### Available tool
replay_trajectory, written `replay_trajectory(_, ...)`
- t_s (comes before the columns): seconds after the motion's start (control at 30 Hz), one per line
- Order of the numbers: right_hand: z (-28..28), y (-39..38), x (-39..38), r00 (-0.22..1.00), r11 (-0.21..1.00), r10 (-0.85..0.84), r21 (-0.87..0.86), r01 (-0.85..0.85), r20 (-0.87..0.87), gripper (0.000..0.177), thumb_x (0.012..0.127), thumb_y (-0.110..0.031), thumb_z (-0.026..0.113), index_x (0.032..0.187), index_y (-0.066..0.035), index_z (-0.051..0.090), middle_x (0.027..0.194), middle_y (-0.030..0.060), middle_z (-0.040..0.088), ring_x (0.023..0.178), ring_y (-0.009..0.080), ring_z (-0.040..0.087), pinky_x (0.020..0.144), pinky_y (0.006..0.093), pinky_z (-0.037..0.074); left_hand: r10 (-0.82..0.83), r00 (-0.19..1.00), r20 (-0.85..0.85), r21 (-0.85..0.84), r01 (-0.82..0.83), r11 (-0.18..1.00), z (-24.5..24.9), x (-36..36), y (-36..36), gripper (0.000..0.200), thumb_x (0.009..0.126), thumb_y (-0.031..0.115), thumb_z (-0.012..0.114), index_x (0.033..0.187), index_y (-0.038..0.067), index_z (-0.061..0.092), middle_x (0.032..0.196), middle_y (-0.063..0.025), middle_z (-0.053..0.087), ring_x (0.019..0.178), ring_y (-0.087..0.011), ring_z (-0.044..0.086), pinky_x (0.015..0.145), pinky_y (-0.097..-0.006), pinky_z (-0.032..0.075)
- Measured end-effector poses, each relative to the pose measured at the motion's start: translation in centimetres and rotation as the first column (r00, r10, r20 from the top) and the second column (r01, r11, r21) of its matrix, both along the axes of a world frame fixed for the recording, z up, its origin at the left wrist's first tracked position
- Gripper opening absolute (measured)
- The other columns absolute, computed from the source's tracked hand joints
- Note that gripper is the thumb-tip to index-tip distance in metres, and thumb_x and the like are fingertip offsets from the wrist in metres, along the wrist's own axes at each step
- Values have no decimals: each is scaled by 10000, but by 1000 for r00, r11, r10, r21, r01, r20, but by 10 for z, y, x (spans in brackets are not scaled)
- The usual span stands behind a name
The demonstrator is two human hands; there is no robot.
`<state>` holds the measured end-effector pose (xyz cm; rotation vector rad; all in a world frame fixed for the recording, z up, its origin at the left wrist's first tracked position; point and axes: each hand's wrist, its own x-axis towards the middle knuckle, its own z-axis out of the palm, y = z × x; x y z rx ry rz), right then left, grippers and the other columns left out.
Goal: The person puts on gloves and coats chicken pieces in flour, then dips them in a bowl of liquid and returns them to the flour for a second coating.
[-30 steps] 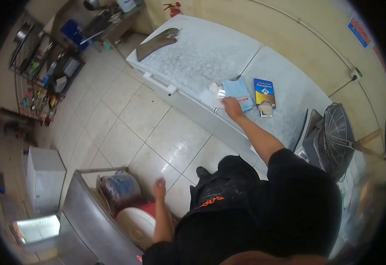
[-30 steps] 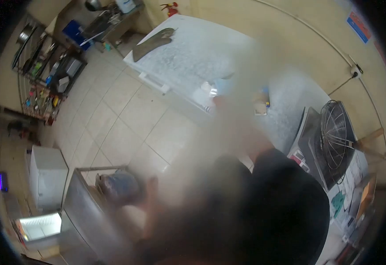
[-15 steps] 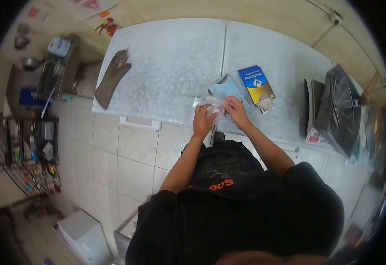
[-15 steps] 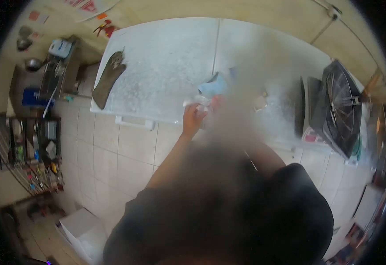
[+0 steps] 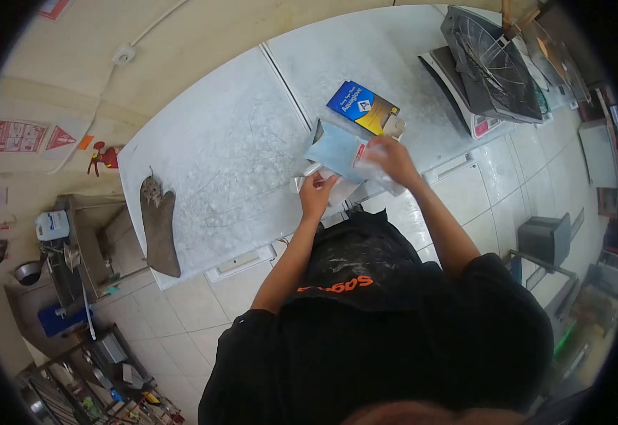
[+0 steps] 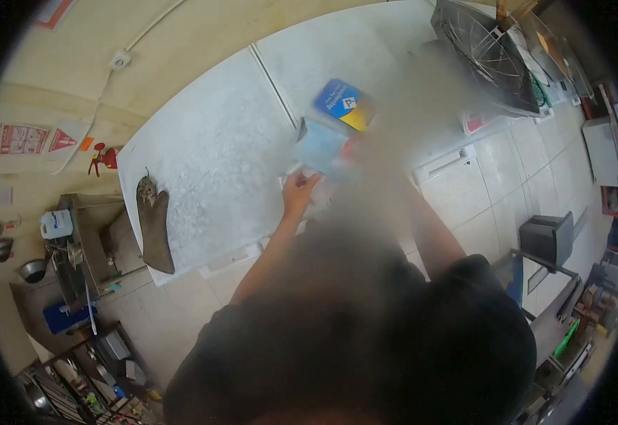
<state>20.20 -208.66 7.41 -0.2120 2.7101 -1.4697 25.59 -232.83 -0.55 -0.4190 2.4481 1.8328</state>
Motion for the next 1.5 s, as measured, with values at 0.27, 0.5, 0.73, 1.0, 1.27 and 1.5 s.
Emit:
replay_trajectory(0.27,-68,-77,44,998,998,-62,-18,62,9,409,861,-151,691,1256,-89,605,1059,148,643,964,259,630,914,387,482,-43,980,195,215,0,977,-4,2,-29,291,890,201,722,1064,-20,646,844,-109,708,699,-175,679,640,-322,539)
replay_trajectory(0.5,28,-86,73,892,410,-103,-798,442,441,539,886,-16,650,1382,-49,443,1176,83,602,1019,194,626,917,337,503,-251,962,105,692,111,713,64,55,-26,315,958,213,649,1193,14,581,1091,-75,657,940,-191,672,789,-329,567)
replay_trajectory(0.73,1,-60,121,710,229,-422,-691,686,564,369,940,-46,632,1288,-24,513,1113,67,649,997,164,644,880,313,529,-494,855,156,770,208,603,105,27,14,395,977,261,645,1297,72,510,1127,-51,633,1047,-164,618,872,-360,543)
replay_trajectory(1.0,20,31,195,600,-74,-482,-712,698,638,285,968,-109,617,1233,-14,565,1059,57,663,950,134,643,827,293,539,-525,844,112,903,134,408,107,27,135,306,960,72,638,1215,104,473,1086,-39,611,988,-147,611,869,-327,517)
replay_trajectory(1.27,-5,226,288,623,-101,-552,-786,610,555,304,941,-164,671,1201,-22,605,1031,47,647,879,129,628,775,300,541,-684,726,66,744,421,518,97,50,358,328,950,24,620,1236,96,476,1086,-31,596,989,-138,585,869,-290,494)
replay_trajectory(1.5,18,374,369,436,-120,-708,-703,701,556,191,942,-176,668,1058,-27,643,928,5,637,829,109,606,763,255,505,-894,448,-20,387,828,406,110,103,553,299,905,77,700,1178,62,577,1095,-47,592,1020,-142,554,870,-300,468)
